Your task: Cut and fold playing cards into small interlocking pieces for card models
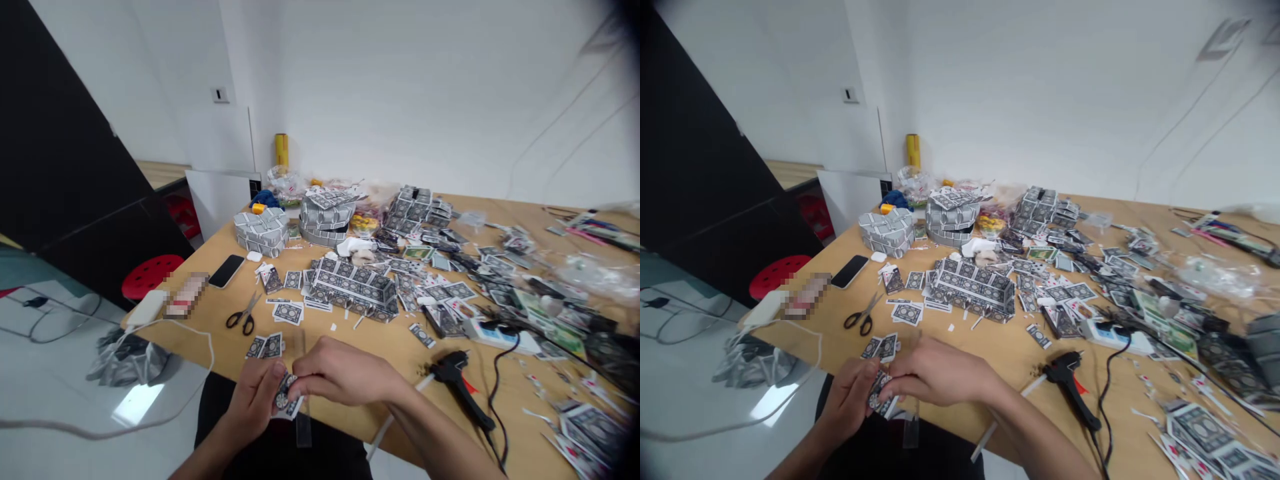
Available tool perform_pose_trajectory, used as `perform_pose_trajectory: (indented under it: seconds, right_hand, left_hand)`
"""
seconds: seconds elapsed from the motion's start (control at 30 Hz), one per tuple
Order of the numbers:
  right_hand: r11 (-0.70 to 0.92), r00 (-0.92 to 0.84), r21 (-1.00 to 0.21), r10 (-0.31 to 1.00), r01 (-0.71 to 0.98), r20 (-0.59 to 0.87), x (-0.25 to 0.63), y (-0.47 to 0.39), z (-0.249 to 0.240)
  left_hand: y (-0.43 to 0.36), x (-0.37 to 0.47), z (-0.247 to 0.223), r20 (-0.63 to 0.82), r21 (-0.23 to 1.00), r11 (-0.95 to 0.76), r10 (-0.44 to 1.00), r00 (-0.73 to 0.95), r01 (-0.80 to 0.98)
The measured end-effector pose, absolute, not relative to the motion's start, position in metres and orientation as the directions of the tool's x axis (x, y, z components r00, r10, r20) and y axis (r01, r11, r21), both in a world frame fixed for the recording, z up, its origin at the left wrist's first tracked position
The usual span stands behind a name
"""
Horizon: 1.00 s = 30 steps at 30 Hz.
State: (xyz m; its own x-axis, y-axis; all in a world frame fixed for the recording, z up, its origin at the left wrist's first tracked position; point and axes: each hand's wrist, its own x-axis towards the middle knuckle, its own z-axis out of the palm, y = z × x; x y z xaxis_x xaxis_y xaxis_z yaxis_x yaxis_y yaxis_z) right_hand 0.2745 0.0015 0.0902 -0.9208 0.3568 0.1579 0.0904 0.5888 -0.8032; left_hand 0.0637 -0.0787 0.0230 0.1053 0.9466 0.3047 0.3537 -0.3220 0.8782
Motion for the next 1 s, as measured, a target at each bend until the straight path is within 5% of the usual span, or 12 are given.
perform_pose_trajectory:
  seconds: [0.27,0.37,0.73,1.0]
  right_hand:
    - [0.523,-0.758,-0.847,0.589,0.094,0.280,0.296,0.010,0.101]
    - [0.483,-0.648,-0.870,0.694,0.098,0.313,0.302,0.015,0.101]
    - [0.212,-0.543,-0.951,0.838,0.226,0.058,0.282,-0.031,0.066]
    - [-0.171,-0.352,-0.980,0.928,-0.098,-0.127,0.245,-0.100,0.009]
  left_hand:
    - [-0.019,0.074,0.074,0.472,0.768,-0.575,0.806,0.358,0.283]
    - [0.004,0.083,0.085,0.423,0.823,-0.532,0.808,0.409,0.199]
    - [-0.036,0.063,0.032,0.267,0.901,-0.386,0.853,0.447,0.198]
    - [-0.076,0.057,0.006,0.150,0.952,-0.269,0.824,0.546,0.145]
